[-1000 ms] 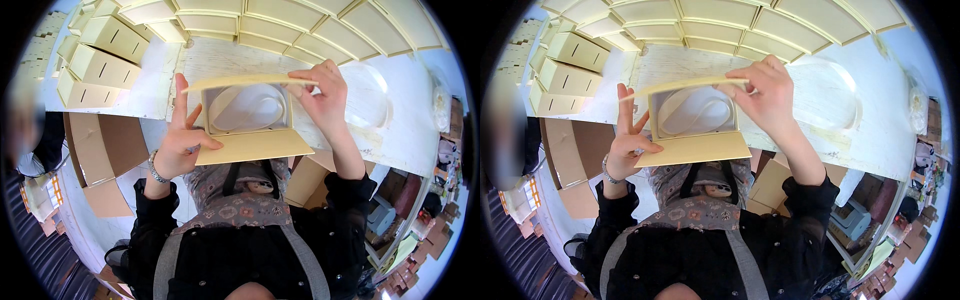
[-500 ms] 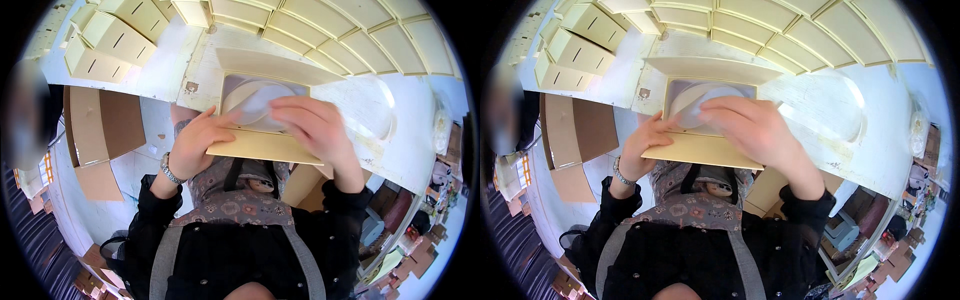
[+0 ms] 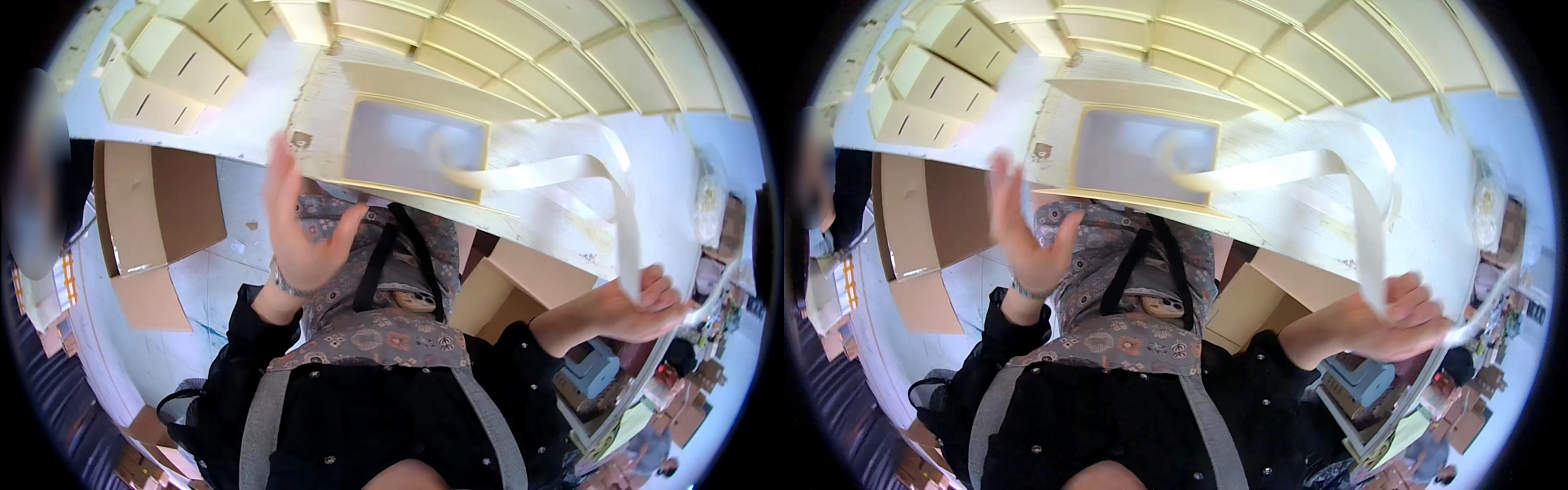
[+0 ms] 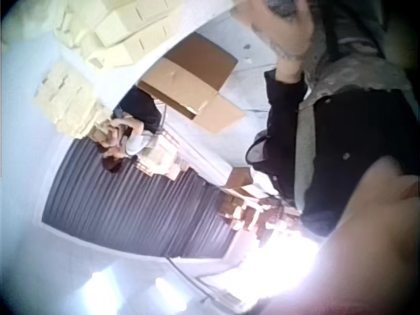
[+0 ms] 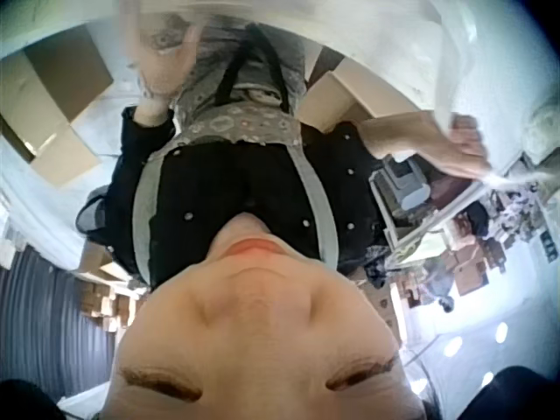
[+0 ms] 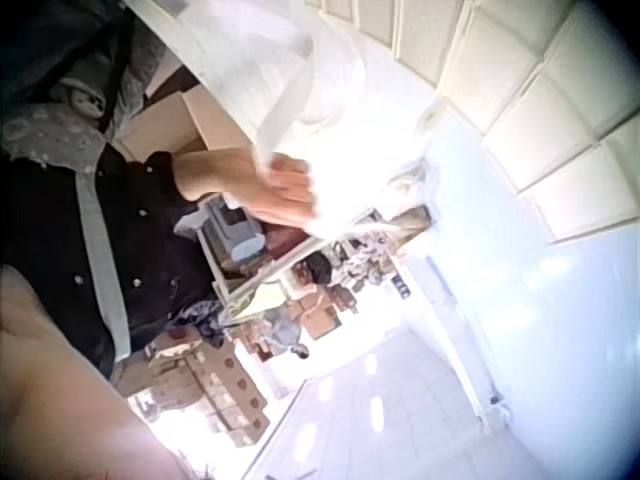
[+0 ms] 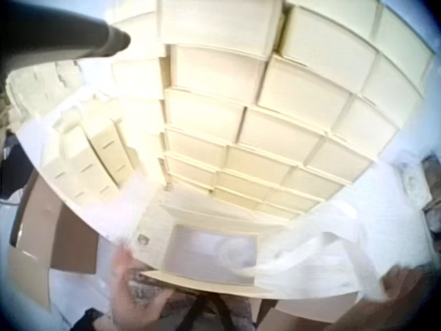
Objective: The person assembles small rectangular boxes from flat cardboard pieces, inserts a decorative paper insert, and secures the box with a ribbon. The person repeats this process for multiple boxes, placing the finished items into a larger cardboard box.
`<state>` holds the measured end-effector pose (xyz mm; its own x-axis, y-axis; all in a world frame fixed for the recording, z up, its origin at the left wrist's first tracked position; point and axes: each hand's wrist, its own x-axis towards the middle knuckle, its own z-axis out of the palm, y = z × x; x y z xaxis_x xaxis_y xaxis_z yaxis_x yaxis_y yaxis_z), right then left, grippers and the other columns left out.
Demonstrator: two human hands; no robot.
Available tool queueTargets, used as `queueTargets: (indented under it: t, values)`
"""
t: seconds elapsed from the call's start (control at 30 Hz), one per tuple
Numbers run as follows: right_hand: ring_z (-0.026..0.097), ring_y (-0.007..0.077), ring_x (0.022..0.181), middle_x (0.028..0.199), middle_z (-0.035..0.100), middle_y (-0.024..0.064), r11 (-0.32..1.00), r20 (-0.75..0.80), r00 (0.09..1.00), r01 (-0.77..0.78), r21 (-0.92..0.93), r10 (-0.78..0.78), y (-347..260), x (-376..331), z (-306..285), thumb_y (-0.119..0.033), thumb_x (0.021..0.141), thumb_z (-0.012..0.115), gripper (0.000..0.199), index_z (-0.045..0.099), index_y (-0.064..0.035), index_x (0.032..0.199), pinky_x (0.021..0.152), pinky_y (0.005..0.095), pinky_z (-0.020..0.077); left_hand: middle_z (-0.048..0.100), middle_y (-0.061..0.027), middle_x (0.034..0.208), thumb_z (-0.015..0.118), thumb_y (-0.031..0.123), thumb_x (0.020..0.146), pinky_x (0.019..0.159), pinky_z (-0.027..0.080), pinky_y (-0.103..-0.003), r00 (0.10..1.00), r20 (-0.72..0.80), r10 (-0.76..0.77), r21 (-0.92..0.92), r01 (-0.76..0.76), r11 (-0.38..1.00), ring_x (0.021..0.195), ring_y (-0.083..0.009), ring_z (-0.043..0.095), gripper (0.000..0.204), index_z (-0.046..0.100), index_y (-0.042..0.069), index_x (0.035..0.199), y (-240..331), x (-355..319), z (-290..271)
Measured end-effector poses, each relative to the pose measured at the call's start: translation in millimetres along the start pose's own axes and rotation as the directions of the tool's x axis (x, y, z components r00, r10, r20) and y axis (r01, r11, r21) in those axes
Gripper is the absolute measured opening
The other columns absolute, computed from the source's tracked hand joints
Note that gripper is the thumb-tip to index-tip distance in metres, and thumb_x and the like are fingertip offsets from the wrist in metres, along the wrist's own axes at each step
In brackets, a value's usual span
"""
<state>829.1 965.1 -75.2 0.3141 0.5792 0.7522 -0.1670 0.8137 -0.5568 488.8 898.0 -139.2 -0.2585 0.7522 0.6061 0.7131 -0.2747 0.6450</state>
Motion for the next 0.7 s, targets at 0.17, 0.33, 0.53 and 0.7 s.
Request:
queueTargets:
  t: [0.17, 0.33, 0.53, 0.7]
  values:
    - [0.059, 0.0233, 0.063, 0.074, 0.059, 0.0068, 0.742, 0.714, 0.203, -0.164, -0.650, 0.670, -18.9, -75.3, 41.5, -0.010, 0.075, 0.072, 0.015, 0.060, -0.0049, 0.082, 0.055, 0.0316, 0.0454, 0.060, -0.0104, 0.117, 0.072, 0.023, 0.073, 0.094, 0.044, -0.050, 0.818, 0.128, 0.561, -0.549, -0.412, 0.727, 0.110, -0.0312, 0.055, 0.039, 0.064, 0.009, 0.109, 38.0, -33.2, 26.6]
    - [0.061, 0.0251, 0.062, 0.077, 0.063, 0.0081, 0.807, 0.785, 0.194, -0.200, -0.555, 0.588, -22.6, -67.5, 30.3, -0.008, 0.071, 0.075, 0.018, 0.065, -0.0060, 0.086, 0.053, 0.0330, 0.0474, 0.058, -0.0104, 0.119, 0.068, 0.052, 0.072, 0.104, 0.034, -0.051, 0.635, 0.541, 0.552, -0.434, -0.352, 0.830, 0.114, -0.0303, 0.052, 0.060, 0.063, 0.012, 0.115, 51.2, -28.9, 45.1]
    - [0.061, 0.0227, 0.061, 0.076, 0.063, 0.0083, 0.744, 0.676, 0.313, -0.327, -0.583, 0.667, -32.7, -71.5, 30.5, -0.006, 0.075, 0.073, 0.018, 0.068, -0.0065, 0.093, 0.051, 0.0305, 0.0461, 0.064, -0.0035, 0.110, 0.074, 0.037, 0.074, 0.107, 0.028, -0.054, 0.644, 0.658, 0.390, -0.478, -0.042, 0.877, 0.120, -0.0268, 0.051, 0.039, 0.066, 0.011, 0.101, 59.7, -20.1, 42.8]
    - [0.061, 0.0209, 0.059, 0.074, 0.064, 0.0078, 0.686, 0.541, 0.443, -0.297, -0.664, 0.715, -29.4, -88.2, 20.6, -0.007, 0.077, 0.072, 0.014, 0.070, -0.0053, 0.092, 0.049, 0.0296, 0.0452, 0.067, -0.0041, 0.094, 0.072, 0.019, 0.081, 0.109, 0.026, -0.053, 0.615, 0.773, 0.157, -0.460, 0.372, 0.806, 0.103, -0.0233, 0.062, 0.016, 0.063, 0.007, 0.088, 23.8, -28.1, 30.1]
